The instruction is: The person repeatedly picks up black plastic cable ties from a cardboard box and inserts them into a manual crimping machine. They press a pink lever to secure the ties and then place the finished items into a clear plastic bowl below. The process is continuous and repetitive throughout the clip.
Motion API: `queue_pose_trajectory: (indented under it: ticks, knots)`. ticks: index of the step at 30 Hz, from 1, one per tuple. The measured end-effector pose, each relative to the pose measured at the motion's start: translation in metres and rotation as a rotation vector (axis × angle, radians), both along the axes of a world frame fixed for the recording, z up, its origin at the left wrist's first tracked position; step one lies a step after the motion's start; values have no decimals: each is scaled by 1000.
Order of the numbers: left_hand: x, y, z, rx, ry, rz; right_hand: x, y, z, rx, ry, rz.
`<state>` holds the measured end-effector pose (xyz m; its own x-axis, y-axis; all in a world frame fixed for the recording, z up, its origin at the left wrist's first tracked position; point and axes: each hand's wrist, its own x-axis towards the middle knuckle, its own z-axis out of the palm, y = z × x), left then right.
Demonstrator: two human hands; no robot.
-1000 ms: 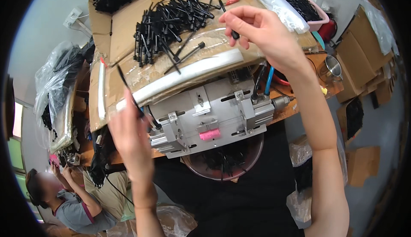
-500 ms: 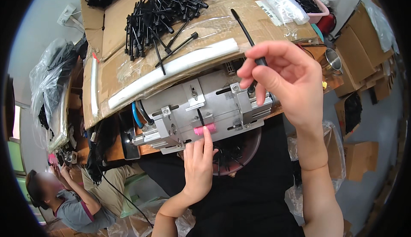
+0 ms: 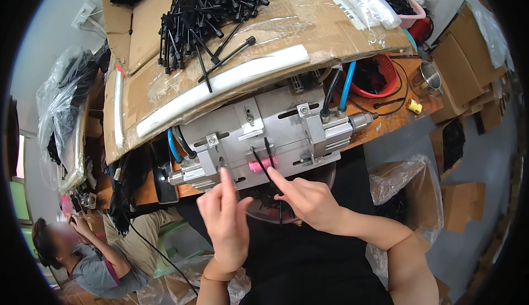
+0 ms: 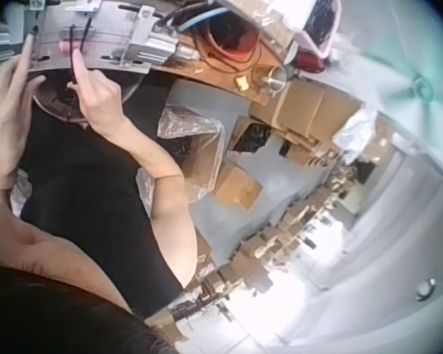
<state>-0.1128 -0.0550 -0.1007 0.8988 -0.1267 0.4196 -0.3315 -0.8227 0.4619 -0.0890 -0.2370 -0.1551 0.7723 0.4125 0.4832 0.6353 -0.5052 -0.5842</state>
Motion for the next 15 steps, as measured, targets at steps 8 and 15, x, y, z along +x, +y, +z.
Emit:
queue_pose_trajectory:
  ticks: [8, 15]
  knots:
    - [-1, 12, 2, -32, 41, 34, 12, 16, -8, -48, 20, 6]
    - [132, 43, 42, 115, -331, -39, 43, -4, 57, -104, -118, -7]
